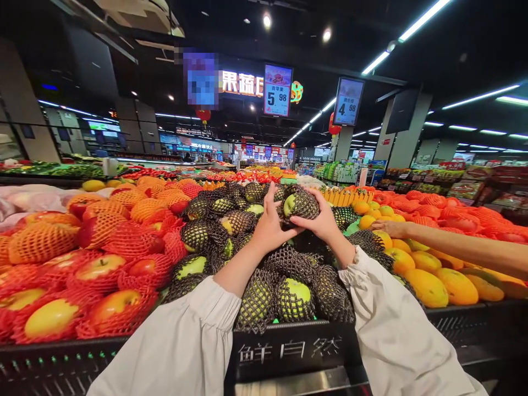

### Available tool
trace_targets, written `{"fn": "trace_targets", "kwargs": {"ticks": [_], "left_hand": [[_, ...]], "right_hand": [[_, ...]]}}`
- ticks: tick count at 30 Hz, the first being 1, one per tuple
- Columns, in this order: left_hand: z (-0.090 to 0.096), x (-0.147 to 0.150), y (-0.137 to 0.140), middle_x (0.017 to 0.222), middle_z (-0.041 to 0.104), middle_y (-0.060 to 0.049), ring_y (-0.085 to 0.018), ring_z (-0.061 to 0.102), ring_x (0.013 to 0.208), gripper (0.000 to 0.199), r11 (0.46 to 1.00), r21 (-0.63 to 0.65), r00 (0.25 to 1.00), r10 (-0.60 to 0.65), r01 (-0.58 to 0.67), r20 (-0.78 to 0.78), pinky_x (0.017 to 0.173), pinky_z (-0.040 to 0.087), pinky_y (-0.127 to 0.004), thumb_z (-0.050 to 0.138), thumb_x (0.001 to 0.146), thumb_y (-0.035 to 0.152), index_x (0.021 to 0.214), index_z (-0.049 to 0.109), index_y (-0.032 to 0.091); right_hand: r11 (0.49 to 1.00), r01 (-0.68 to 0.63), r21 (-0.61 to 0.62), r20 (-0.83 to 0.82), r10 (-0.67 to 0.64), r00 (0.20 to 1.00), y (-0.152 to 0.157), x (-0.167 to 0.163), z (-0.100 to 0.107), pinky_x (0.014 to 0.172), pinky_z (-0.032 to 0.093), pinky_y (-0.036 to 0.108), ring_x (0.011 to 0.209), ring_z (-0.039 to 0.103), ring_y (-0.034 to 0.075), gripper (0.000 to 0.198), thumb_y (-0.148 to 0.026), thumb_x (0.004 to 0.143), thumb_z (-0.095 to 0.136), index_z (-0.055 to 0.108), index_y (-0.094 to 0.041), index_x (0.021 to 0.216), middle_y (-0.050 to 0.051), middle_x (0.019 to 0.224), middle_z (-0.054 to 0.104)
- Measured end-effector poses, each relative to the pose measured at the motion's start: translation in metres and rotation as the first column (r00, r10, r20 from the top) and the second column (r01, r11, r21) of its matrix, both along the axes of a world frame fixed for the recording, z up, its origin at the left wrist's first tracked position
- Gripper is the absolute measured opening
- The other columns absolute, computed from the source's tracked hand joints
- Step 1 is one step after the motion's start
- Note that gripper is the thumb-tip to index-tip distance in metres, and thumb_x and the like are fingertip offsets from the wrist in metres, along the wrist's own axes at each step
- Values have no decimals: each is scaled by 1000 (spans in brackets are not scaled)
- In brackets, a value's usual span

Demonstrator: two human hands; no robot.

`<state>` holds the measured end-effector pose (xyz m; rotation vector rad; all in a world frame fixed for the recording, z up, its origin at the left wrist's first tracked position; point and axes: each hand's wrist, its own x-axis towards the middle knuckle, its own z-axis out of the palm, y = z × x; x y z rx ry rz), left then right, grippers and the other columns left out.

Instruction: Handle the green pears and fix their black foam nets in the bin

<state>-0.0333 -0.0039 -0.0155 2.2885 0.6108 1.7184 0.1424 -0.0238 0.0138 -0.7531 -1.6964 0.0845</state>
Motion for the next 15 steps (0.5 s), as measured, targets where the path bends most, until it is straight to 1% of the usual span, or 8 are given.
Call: {"fn": "trace_targets", "kwargs": {"ticks": [2,4,5,7,9,12,14,15], "left_hand": [[-1,1,2,162,11,-20,-34,50,131,123,999,-35,999,32,-31,36,84,60,-43,79,76,44,156,-13,38],[-2,1,2,160,12,-19,-32,51,127,112,993,-91,997,74,-71,36,76,61,-39,72,83,44,156,-13,39],[-2,1,3,159,13,-19,-32,51,125,107,990,-114,996,87,-84,24,75,61,-38,70,86,44,156,-11,39],[-2,0,2,157,15,-19,-31,52,122,101,986,-141,996,93,-92,-2,75,61,-39,66,89,44,157,-8,38],[-1,0,2,157,15,-18,-32,53,121,97,986,-138,996,88,-89,-15,75,61,-40,65,90,45,157,-5,37],[-1,0,3,156,15,-18,-32,54,120,92,989,-117,996,85,-86,-12,73,62,-40,63,91,45,157,0,37],[-1,-1,3,156,16,-18,-32,54,120,88,989,-116,996,88,-88,-8,72,62,-39,62,92,45,156,4,37],[-2,-1,3,155,17,-18,-32,54,120,86,989,-119,996,88,-88,-5,72,62,-39,62,92,46,156,5,37]], "right_hand": [[988,136,74,-179,-122,976,7,14,5,110,44,46,119,60,27,80,-46,57,88,55,-20,125,11,130,61],[963,264,46,-432,-219,875,15,36,10,106,48,43,115,61,25,84,-47,54,89,55,-17,124,12,127,62],[963,270,-10,-544,-231,806,19,48,12,101,52,40,110,64,24,79,-48,54,88,57,-17,121,11,122,64],[984,142,-111,-735,-177,655,23,73,15,87,58,33,95,68,20,60,-48,58,85,64,-17,105,7,104,70],[988,-47,-149,-856,-105,506,23,95,19,77,60,29,85,68,18,41,-49,69,76,65,-19,94,3,92,71],[977,-196,-86,-942,-16,335,20,112,22,68,61,27,71,66,14,24,-46,85,56,63,-23,86,-1,80,70],[977,-211,-14,-970,38,241,19,115,22,63,59,24,64,64,12,19,-40,87,53,62,-24,82,-3,75,69],[977,-215,15,-975,62,214,19,116,21,61,59,24,63,64,12,17,-39,86,54,62,-25,82,-4,75,68]]}}
